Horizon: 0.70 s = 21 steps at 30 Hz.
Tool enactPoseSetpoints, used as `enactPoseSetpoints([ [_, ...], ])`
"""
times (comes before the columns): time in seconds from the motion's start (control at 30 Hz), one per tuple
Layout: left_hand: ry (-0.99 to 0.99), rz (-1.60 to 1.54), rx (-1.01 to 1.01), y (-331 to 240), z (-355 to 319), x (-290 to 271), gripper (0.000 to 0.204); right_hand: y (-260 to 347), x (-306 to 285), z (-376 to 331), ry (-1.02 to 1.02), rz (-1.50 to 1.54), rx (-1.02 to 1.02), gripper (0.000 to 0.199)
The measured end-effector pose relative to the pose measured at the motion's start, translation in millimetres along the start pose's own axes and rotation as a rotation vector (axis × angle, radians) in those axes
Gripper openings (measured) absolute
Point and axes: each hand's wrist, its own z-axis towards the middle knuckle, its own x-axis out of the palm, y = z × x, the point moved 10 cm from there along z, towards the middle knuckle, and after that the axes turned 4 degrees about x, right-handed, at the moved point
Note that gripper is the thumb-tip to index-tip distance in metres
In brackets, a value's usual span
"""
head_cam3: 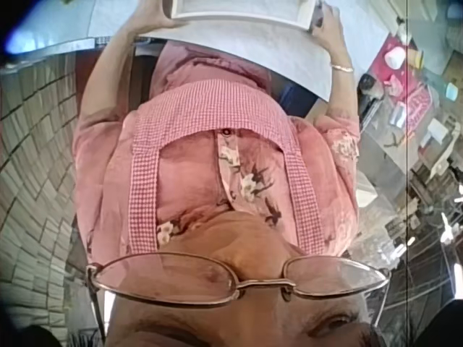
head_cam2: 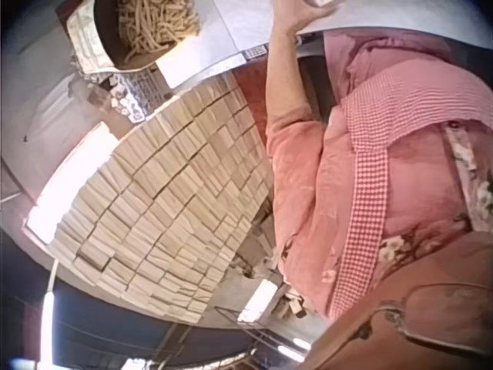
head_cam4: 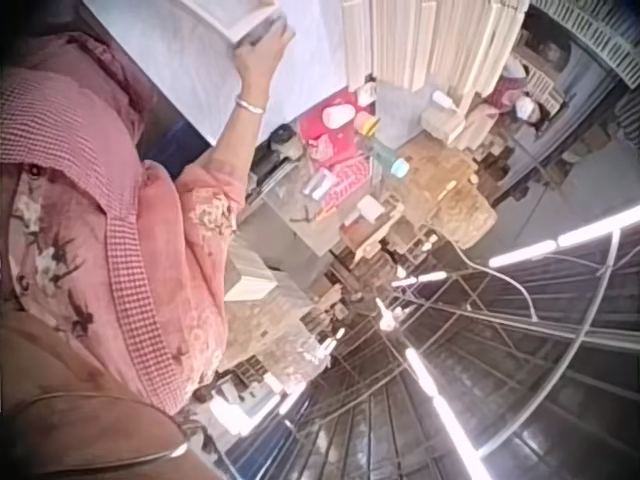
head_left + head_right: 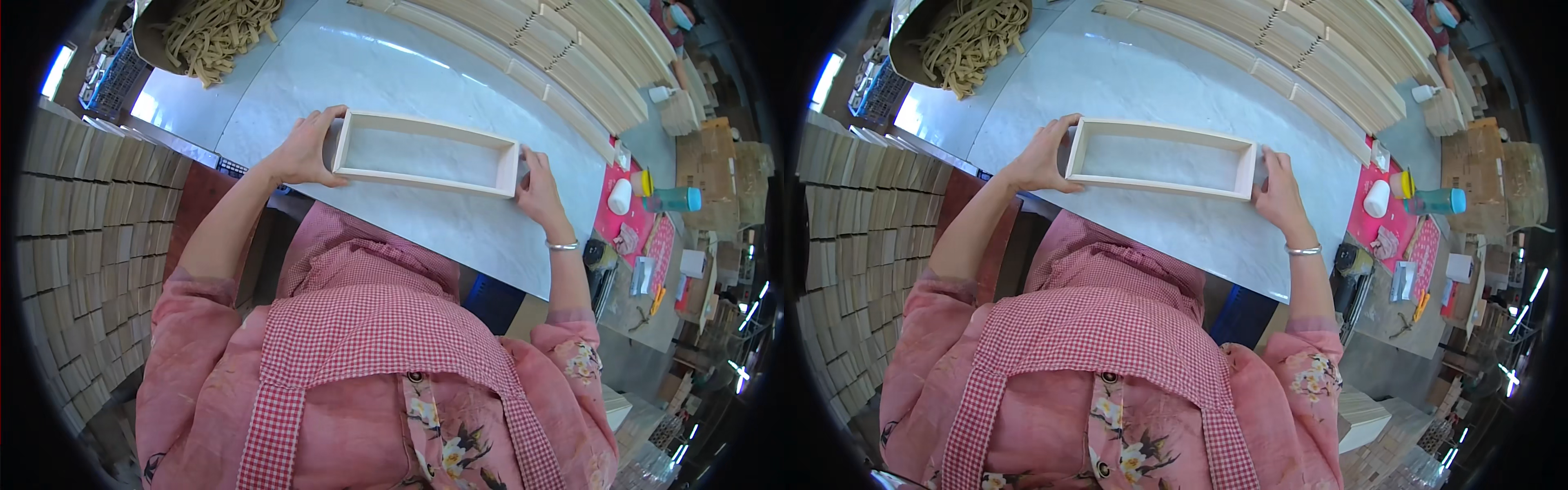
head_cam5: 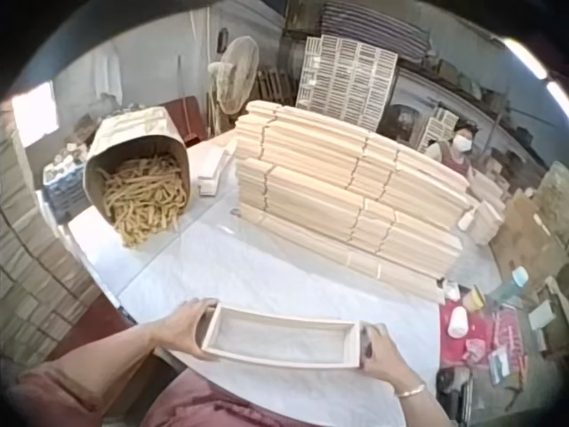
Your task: Assemble small wooden boxes using glue and a pneumatic nail gun.
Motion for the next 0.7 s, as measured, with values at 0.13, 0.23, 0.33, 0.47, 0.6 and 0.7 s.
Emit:
enactPoseSetpoints([
  [0.13, -0.052, 0.074, 0.061, -6, -9, -5, 0.108, 4, 21, -10, 0.001, 0.185, -0.074, 0.044],
  [0.23, -0.047, 0.177, 0.122, -17, -11, -6, 0.095, -7, 23, -27, -0.139, 0.293, -0.071, 0.039],
  [0.33, -0.044, -0.016, 0.032, -11, -24, -13, 0.076, -6, 24, -36, -0.211, 0.296, -0.055, 0.037],
  [0.47, -0.053, -0.824, -0.433, 18, -46, 4, 0.051, -2, 28, -41, -0.234, 0.285, -0.031, 0.035],
  [0.6, -0.168, -0.890, -0.573, 26, -49, 29, 0.021, -7, 32, -42, -0.227, 0.364, 0.028, 0.035],
  [0.7, -0.215, -0.640, -0.475, 30, -46, 27, 0.019, -6, 32, -42, -0.231, 0.371, 0.030, 0.035],
])
